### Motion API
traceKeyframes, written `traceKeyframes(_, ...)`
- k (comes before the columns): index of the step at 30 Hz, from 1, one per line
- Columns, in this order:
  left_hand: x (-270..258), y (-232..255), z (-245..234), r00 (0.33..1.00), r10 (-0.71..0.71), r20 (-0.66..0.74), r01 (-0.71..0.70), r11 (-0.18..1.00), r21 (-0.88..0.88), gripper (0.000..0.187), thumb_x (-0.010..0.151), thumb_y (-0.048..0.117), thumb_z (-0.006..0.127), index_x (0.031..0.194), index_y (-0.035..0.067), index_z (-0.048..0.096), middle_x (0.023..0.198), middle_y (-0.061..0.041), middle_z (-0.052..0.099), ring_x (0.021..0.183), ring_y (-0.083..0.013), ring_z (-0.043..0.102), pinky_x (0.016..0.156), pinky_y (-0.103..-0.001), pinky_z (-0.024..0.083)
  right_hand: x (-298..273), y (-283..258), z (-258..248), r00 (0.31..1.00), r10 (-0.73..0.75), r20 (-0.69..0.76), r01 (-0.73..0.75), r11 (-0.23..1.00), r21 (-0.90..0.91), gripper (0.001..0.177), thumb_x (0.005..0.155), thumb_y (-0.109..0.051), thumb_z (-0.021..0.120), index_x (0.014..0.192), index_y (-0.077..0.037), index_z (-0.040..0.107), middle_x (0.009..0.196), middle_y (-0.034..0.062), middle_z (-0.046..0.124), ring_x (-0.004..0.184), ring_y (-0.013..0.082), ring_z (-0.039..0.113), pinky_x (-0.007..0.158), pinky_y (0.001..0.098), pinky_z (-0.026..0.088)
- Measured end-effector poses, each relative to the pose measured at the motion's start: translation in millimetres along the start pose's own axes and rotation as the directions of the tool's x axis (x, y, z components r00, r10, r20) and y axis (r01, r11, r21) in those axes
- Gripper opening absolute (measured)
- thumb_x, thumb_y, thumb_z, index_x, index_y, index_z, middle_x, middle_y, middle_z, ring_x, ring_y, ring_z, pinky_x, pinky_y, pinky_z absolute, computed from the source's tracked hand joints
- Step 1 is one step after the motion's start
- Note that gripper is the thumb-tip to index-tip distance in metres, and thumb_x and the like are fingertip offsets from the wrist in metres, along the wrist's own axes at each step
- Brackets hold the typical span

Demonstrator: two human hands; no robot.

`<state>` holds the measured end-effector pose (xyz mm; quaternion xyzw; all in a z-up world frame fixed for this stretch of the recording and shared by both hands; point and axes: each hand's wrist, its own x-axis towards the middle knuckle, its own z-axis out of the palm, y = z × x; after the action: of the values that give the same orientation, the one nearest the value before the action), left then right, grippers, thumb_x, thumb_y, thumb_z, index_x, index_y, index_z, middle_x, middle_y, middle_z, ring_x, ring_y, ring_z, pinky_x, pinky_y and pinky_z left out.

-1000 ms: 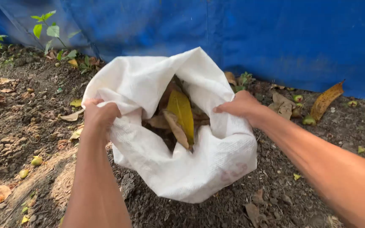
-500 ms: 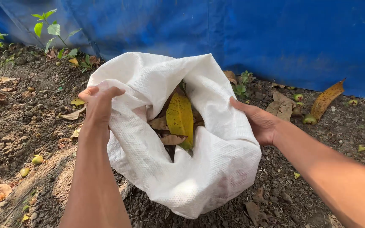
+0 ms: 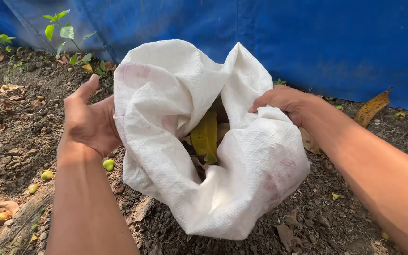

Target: Picking up fallen leaves and small debris from the ground and placing them into a white collection bag.

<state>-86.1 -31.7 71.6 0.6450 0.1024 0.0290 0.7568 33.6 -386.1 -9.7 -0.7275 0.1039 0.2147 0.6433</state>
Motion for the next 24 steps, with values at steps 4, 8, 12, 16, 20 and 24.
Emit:
traceKeyframes(4,28.3,-33.1,-17.1,0.988,-0.121,0.096,0.119,0.992,0.031,0.085,0.085,0.058,0.053,0.143,-0.003,0.055,0.140,-0.023,0.060,0.126,-0.0384,0.056,0.108,-0.056,0.042,16.2,17.6,-11.8,0.977,-0.199,0.078,0.198,0.980,0.018,0.057,0.068,-0.002,0.072,0.122,0.012,0.067,0.105,0.0224,0.072,0.082,0.0284,0.070,0.072,0.0424,0.057)
traceKeyframes(8,35.6,-63.8,6.6,0.946,-0.314,0.085,0.267,0.898,0.348,0.107,0.072,0.061,0.076,0.161,0.022,0.031,0.155,-0.012,0.042,0.145,-0.0420,0.041,0.112,-0.076,0.035,-13.4,16.6,-0.9,0.974,-0.211,0.081,0.196,0.968,0.156,0.065,0.059,0.005,0.065,0.124,-0.002,0.062,0.106,0.0139,0.073,0.091,0.0280,0.071,0.084,0.0428,0.057)
traceKeyframes(12,19.8,-95.4,15.7,0.928,-0.286,0.241,0.301,0.953,-0.027,0.113,0.066,0.073,0.067,0.156,0.014,0.033,0.150,-0.018,0.051,0.138,-0.0454,0.052,0.108,-0.072,0.040,26.8,44.7,-26.7,0.959,-0.200,0.202,0.145,0.955,0.258,0.060,0.059,0.005,0.066,0.118,-0.002,0.068,0.099,0.0155,0.074,0.086,0.0293,0.072,0.083,0.0448,0.058)
traceKeyframes(16,54.6,-152.9,-4.4,0.937,-0.120,0.327,0.255,0.876,-0.409,0.097,0.084,0.073,0.058,0.154,0.008,0.046,0.146,-0.019,0.053,0.130,-0.0351,0.058,0.108,-0.053,0.048,17.8,51.1,-40.8,0.935,-0.271,0.229,0.189,0.926,0.326,0.035,0.071,0.002,0.072,0.104,0.007,0.062,0.095,0.0182,0.067,0.083,0.0284,0.065,0.082,0.0429,0.055)
traceKeyframes(20,39.8,-141.4,38.4,0.911,-0.324,-0.255,0.392,0.872,0.292,0.074,0.090,0.051,0.063,0.153,0.018,0.042,0.151,-0.011,0.051,0.136,-0.0333,0.046,0.112,-0.059,0.040,-14.4,38.8,-29.3,0.969,-0.204,0.142,0.145,0.928,0.344,0.036,0.062,0.002,0.067,0.098,0.003,0.072,0.090,0.0164,0.072,0.076,0.0264,0.069,0.075,0.0389,0.057)
traceKeyframes(24,40.0,-157.3,42.8,0.898,-0.343,-0.277,0.414,0.871,0.264,0.110,0.087,0.049,0.070,0.161,0.020,-0.006,0.162,-0.016,0.028,0.143,-0.0379,0.044,0.118,-0.058,0.037,31.5,68.1,-43.4,0.965,-0.182,0.189,0.108,0.931,0.349,0.034,0.060,0.002,0.066,0.093,-0.002,0.075,0.087,0.0148,0.070,0.074,0.0261,0.068,0.074,0.0381,0.057)
